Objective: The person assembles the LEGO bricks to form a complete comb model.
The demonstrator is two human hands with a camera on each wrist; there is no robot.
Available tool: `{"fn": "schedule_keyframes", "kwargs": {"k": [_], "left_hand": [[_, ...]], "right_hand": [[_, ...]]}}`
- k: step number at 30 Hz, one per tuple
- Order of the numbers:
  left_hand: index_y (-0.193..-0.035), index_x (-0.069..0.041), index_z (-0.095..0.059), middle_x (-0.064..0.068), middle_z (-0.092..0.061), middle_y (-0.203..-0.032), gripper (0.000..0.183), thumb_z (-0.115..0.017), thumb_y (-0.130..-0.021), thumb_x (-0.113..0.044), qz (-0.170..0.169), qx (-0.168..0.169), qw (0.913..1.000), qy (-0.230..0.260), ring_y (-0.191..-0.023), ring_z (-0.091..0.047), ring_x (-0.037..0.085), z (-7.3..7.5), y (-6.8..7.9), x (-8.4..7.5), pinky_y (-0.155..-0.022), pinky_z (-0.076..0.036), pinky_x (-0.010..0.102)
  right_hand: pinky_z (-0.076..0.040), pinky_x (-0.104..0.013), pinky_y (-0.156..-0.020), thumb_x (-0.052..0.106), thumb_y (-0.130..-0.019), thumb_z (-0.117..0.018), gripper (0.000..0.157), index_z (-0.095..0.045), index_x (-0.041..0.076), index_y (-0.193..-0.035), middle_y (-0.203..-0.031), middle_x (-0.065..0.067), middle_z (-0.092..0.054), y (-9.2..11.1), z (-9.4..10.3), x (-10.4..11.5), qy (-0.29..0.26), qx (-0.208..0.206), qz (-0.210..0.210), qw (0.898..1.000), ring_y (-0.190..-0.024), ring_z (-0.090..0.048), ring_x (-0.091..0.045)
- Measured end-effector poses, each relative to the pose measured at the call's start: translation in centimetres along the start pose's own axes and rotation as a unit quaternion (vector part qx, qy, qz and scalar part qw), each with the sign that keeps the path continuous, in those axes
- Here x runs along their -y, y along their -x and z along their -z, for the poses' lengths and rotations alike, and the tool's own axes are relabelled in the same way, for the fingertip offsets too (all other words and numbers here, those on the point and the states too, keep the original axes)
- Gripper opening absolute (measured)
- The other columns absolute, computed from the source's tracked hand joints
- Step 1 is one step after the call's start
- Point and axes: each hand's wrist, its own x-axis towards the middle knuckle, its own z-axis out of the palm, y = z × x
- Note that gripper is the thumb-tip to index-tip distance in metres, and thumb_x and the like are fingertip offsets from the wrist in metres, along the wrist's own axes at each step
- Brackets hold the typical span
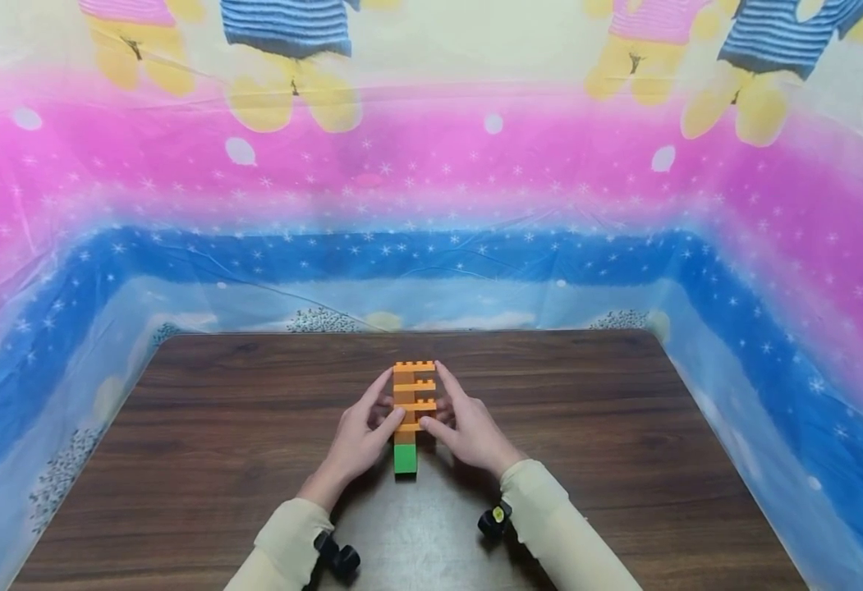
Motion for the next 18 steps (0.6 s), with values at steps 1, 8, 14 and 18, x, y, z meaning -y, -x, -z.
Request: {"fn": "schedule_keyframes", "kwargs": {"k": [1,8,14,18], "left_hand": [[-0.165,-0.026,-0.035,0.007,-0.069,-0.117,0.066,-0.064,-0.106,-0.03,0.005,0.005,1.0,-0.004,-0.089,-0.066,0.016,0.0,-0.1,0.0,-0.082,-0.055,0.036],[-0.166,-0.024,-0.032,0.003,-0.063,-0.114,0.068,-0.063,-0.106,-0.032,0.025,0.027,0.9986,-0.038,-0.089,-0.059,0.013,-0.2,-0.6,-0.2,-0.078,-0.052,0.032],[-0.166,-0.019,-0.032,0.006,-0.057,-0.112,0.069,-0.062,-0.105,-0.032,0.037,0.036,0.9966,-0.064,-0.084,-0.055,0.014,-0.4,-1.1,-0.2,-0.075,-0.051,0.031],[-0.166,-0.014,-0.032,0.006,-0.056,-0.111,0.071,-0.063,-0.105,-0.033,0.046,0.047,0.9948,-0.078,-0.085,-0.053,0.015,-0.5,-1.4,-0.2,-0.075,-0.049,0.032]], "right_hand": [[-0.058,-0.034,-0.087,0.026,-0.101,-0.073,0.092,-0.012,0.021,-0.17,-0.106,0.004,-0.074,0.0,0.0,0.0,0.005,0.003,-0.007,1.0,-0.093,-0.07,-0.007],[-0.059,-0.036,-0.086,0.031,-0.101,-0.074,0.091,-0.015,0.018,-0.17,-0.109,0.0,-0.072,-0.2,0.2,-0.4,0.021,0.014,-0.04,0.999,-0.095,-0.068,-0.009],[-0.057,-0.033,-0.082,0.033,-0.101,-0.073,0.09,-0.018,0.014,-0.169,-0.102,0.002,-0.07,-0.7,0.2,-0.7,0.045,0.018,-0.056,0.997,-0.091,-0.066,-0.008],[-0.057,-0.033,-0.079,0.034,-0.102,-0.072,0.089,-0.018,0.008,-0.168,-0.101,0.002,-0.069,-0.9,0.2,-0.8,0.051,0.023,-0.06,0.997,-0.09,-0.066,-0.008]]}}
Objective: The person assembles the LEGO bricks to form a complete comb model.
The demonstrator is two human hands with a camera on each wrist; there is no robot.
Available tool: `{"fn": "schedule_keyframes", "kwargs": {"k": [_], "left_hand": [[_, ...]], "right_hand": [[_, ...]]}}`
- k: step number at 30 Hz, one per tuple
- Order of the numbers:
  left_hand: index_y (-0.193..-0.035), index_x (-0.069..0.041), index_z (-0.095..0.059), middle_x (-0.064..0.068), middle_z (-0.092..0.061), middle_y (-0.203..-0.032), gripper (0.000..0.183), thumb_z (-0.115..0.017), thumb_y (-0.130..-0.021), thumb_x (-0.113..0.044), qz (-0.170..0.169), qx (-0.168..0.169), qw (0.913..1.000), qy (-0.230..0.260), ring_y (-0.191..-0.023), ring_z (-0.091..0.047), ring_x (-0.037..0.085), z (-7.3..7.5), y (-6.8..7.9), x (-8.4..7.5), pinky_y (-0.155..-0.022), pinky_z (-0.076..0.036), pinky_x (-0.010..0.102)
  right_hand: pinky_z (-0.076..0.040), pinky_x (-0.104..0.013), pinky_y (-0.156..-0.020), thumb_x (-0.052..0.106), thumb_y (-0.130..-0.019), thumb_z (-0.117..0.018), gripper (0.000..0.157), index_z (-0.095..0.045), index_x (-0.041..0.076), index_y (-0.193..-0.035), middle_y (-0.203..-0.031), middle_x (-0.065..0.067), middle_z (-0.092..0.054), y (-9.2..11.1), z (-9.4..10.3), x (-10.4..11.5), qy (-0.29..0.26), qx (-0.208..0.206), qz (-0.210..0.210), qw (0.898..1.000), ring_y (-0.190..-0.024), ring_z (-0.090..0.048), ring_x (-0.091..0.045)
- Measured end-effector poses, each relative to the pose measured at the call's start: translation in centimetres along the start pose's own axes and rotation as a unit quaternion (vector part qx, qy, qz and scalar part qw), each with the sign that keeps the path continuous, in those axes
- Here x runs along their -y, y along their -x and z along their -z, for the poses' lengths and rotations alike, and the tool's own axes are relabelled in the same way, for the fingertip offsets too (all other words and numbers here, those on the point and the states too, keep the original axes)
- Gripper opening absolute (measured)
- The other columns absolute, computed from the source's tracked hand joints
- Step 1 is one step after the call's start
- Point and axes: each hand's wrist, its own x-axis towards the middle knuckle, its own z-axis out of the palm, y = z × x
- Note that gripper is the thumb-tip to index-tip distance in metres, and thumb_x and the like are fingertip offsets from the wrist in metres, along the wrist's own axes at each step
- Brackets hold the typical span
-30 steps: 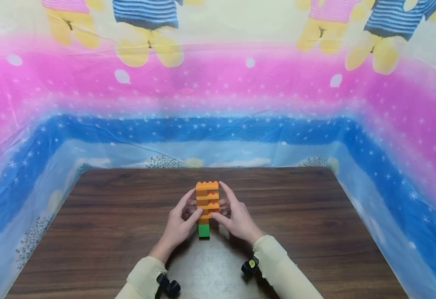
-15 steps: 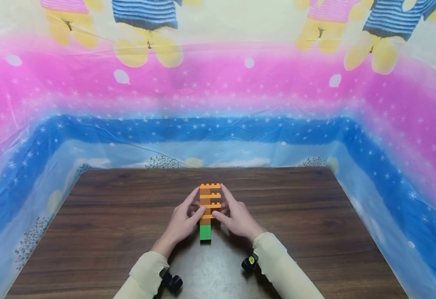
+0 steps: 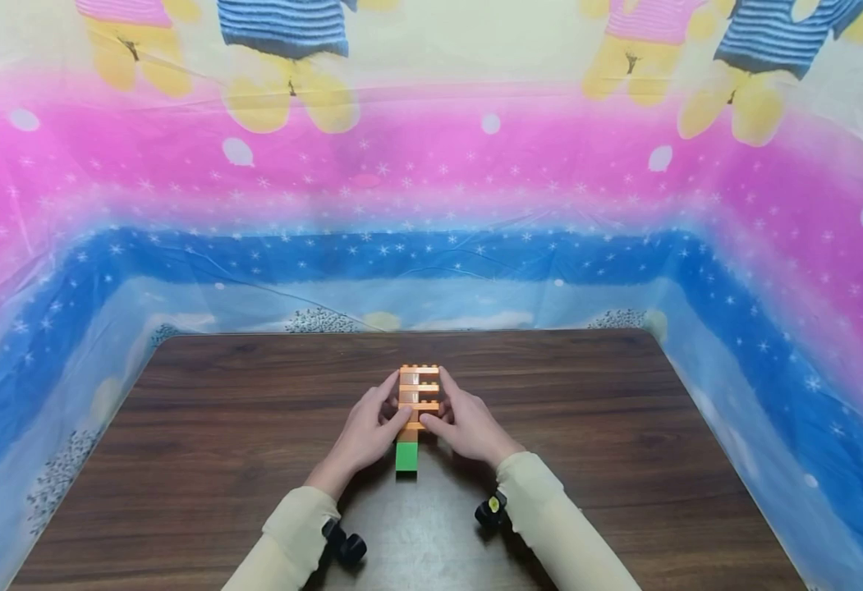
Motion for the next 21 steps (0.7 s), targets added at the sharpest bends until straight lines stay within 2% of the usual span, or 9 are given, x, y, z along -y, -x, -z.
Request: {"fn": "schedule_keyframes", "kwargs": {"k": [6,11,15,18,21], "left_hand": [[-0.164,-0.009,-0.035,0.006,-0.057,-0.107,0.071,-0.063,-0.103,-0.03,-0.001,-0.002,0.9998,-0.019,-0.088,-0.053,0.017,-0.2,-0.4,-0.2,-0.078,-0.049,0.036],[-0.165,-0.008,-0.033,0.007,-0.056,-0.109,0.072,-0.062,-0.104,-0.033,0.023,0.014,0.9993,-0.026,-0.092,-0.052,0.02,-0.4,-0.5,-0.4,-0.079,-0.047,0.039],[-0.165,-0.007,-0.032,0.012,-0.058,-0.117,0.071,-0.061,-0.105,-0.032,0.037,0.025,0.9982,-0.04,-0.098,-0.054,0.022,-0.8,-0.6,-0.4,-0.085,-0.05,0.044],[-0.164,-0.006,-0.034,0.015,-0.06,-0.124,0.07,-0.061,-0.105,-0.032,0.043,0.025,0.9969,-0.061,-0.103,-0.057,0.023,-1.0,-0.6,-0.4,-0.093,-0.052,0.048],[-0.164,-0.008,-0.035,0.017,-0.061,-0.127,0.069,-0.061,-0.105,-0.033,0.051,0.026,0.9955,-0.076,-0.102,-0.059,0.025,-1.2,-0.6,-0.6,-0.094,-0.053,0.05]], "right_hand": [[-0.056,-0.034,-0.078,0.039,-0.102,-0.07,0.091,-0.018,0.002,-0.167,-0.102,0.001,-0.068,-0.2,0.0,0.1,0.019,0.006,-0.004,1.0,-0.09,-0.065,-0.01],[-0.055,-0.033,-0.077,0.04,-0.103,-0.069,0.089,-0.02,0.001,-0.166,-0.101,-0.001,-0.065,-0.4,-0.1,-0.1,0.034,0.015,-0.014,0.999,-0.089,-0.063,-0.011],[-0.056,-0.033,-0.077,0.037,-0.104,-0.068,0.087,-0.02,-0.001,-0.166,-0.103,-0.002,-0.066,-0.4,-0.3,-0.3,0.033,0.022,-0.013,0.999,-0.091,-0.064,-0.012],[-0.058,-0.034,-0.081,0.035,-0.104,-0.069,0.086,-0.021,0.0,-0.166,-0.11,-0.005,-0.067,-0.4,-0.5,-0.4,0.031,0.023,-0.011,0.999,-0.095,-0.065,-0.012],[-0.059,-0.037,-0.089,0.034,-0.103,-0.07,0.086,-0.023,-0.001,-0.165,-0.119,-0.01,-0.067,-0.4,-0.6,-0.6,0.032,0.022,-0.007,0.999,-0.1,-0.066,-0.014]]}}
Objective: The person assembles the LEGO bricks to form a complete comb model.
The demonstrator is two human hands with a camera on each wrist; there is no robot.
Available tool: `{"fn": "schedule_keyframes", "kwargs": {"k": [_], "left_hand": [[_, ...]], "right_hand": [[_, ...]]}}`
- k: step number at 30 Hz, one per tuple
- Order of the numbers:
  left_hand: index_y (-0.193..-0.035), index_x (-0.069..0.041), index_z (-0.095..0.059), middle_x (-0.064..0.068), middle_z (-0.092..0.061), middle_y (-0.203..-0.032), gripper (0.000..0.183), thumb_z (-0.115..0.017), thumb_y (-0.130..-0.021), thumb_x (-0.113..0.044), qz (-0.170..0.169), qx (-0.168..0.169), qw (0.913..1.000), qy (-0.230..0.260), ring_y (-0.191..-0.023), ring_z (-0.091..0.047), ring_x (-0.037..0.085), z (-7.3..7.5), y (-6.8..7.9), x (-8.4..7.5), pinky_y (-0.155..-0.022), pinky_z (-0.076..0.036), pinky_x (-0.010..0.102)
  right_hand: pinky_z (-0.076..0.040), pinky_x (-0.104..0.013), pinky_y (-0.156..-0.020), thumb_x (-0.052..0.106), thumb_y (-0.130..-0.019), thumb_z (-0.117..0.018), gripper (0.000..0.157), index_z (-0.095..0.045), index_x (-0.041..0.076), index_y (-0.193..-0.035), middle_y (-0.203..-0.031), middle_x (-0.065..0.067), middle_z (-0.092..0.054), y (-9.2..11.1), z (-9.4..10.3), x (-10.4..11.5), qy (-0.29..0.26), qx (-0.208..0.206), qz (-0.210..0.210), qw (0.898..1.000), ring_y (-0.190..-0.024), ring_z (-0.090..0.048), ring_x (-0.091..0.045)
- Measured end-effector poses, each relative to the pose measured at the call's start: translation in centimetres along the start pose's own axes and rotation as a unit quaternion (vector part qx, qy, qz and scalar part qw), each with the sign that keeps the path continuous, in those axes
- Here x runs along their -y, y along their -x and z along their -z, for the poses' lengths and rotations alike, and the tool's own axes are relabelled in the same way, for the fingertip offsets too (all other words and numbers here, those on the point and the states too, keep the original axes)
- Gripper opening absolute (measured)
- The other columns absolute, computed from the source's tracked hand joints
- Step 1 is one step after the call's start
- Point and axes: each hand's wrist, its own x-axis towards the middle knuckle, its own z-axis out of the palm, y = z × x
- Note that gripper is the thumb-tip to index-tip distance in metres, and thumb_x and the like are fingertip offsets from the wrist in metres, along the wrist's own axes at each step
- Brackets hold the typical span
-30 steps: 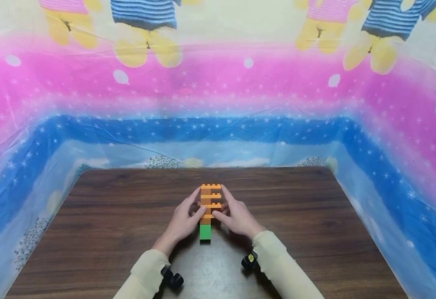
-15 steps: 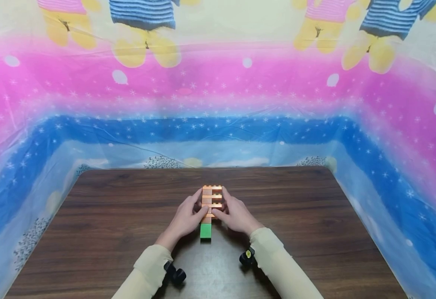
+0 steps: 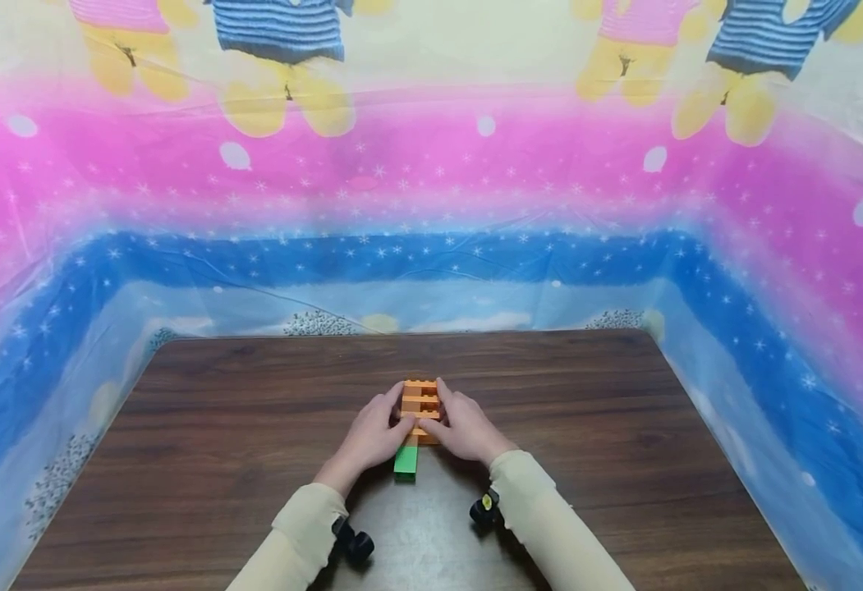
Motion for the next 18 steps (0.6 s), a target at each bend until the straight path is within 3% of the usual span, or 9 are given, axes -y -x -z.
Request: {"fn": "schedule_keyframes", "kwargs": {"k": [7,14,18], "left_hand": [[-0.164,-0.011,-0.036,0.016,-0.06,-0.129,0.069,-0.062,-0.104,-0.035,0.017,-0.008,0.9998,-0.011,-0.1,-0.059,0.025,-0.2,0.15,-0.4,-0.095,-0.053,0.05],[-0.163,-0.008,-0.036,0.011,-0.059,-0.108,0.069,-0.061,-0.104,-0.034,0.017,-0.013,0.9994,-0.026,-0.085,-0.053,0.023,-0.25,0.24,-0.63,-0.074,-0.047,0.04],[-0.163,-0.007,-0.035,0.01,-0.058,-0.104,0.07,-0.06,-0.104,-0.034,0.022,-0.016,0.9991,-0.031,-0.082,-0.052,0.023,-0.26,0.27,-0.72,-0.071,-0.044,0.038]], "right_hand": [[-0.058,-0.038,-0.091,0.034,-0.102,-0.072,0.086,-0.024,0.0,-0.165,-0.117,-0.009,-0.067,-0.12,0.03,0.0,0.005,0.001,-0.001,1.0,-0.101,-0.066,-0.015],[-0.058,-0.037,-0.087,0.033,-0.102,-0.071,0.085,-0.024,-0.004,-0.164,-0.111,-0.005,-0.068,-0.39,0.13,-0.18,-0.008,0.003,0.006,1.0,-0.095,-0.065,-0.012],[-0.057,-0.035,-0.084,0.032,-0.102,-0.071,0.085,-0.025,-0.004,-0.163,-0.11,-0.004,-0.067,-0.48,0.1,-0.24,-0.018,0.0,0.004,1.0,-0.091,-0.063,-0.01]]}}
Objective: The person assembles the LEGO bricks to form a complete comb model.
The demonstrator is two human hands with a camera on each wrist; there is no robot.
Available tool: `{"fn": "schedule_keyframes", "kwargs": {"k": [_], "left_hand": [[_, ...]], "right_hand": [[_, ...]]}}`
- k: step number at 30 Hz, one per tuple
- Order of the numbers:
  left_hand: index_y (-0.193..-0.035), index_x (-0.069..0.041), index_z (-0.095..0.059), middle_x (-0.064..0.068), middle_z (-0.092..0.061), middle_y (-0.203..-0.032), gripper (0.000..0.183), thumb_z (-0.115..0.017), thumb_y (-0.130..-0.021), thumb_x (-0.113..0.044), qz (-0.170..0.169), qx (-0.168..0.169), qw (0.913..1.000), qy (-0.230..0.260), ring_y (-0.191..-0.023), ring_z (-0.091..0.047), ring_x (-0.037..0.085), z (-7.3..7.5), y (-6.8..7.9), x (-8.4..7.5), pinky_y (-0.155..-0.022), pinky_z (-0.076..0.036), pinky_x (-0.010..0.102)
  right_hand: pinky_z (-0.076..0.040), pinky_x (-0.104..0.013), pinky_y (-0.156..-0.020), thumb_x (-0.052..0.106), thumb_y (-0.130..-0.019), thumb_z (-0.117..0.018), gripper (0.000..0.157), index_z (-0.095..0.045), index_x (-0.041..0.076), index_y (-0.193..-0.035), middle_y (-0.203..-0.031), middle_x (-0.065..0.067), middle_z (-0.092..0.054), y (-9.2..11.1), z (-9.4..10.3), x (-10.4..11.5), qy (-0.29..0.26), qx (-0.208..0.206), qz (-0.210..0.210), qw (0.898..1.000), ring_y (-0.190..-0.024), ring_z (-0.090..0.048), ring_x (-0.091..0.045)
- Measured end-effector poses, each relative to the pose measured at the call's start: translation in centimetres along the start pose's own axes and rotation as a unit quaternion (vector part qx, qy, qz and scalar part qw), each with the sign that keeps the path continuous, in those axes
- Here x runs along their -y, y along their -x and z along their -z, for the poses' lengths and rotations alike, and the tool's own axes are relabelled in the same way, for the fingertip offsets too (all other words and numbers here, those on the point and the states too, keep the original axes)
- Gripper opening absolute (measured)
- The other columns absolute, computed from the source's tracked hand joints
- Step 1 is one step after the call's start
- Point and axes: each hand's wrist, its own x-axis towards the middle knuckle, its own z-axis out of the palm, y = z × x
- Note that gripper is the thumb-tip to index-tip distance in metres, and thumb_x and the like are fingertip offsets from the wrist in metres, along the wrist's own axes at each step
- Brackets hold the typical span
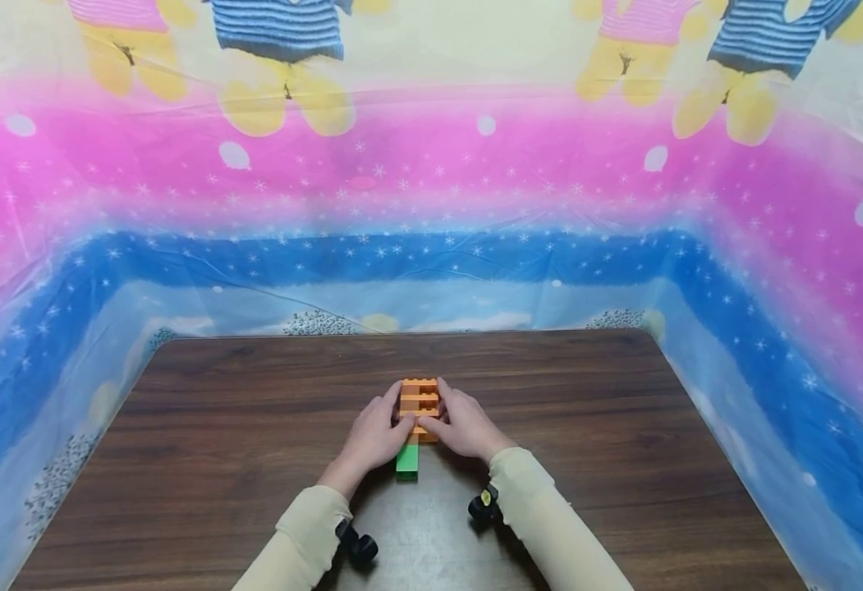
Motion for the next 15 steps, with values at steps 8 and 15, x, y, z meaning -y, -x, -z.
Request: {"fn": "schedule_keyframes", "kwargs": {"k": [8,15], "left_hand": [[-0.164,-0.008,-0.035,0.013,-0.06,-0.111,0.07,-0.061,-0.104,-0.034,0.01,0.0,0.9999,0.002,-0.084,-0.052,0.023,0.07,0.05,-0.21,-0.074,-0.046,0.041],[-0.163,-0.008,-0.036,0.009,-0.06,-0.111,0.071,-0.063,-0.103,-0.035,0.005,0.0,0.9996,0.029,-0.092,-0.055,0.022,0.39,0.14,0.21,-0.08,-0.05,0.043]], "right_hand": [[-0.056,-0.034,-0.082,0.031,-0.103,-0.07,0.083,-0.025,-0.004,-0.163,-0.108,-0.003,-0.067,0.01,0.13,0.06,-0.003,0.003,-0.001,1.0,-0.09,-0.062,-0.009],[-0.057,-0.035,-0.082,0.035,-0.104,-0.069,0.083,-0.025,0.002,-0.166,-0.11,-0.002,-0.067,0.25,0.24,-0.22,-0.001,0.001,-0.012,1.0,-0.092,-0.064,-0.011]]}}
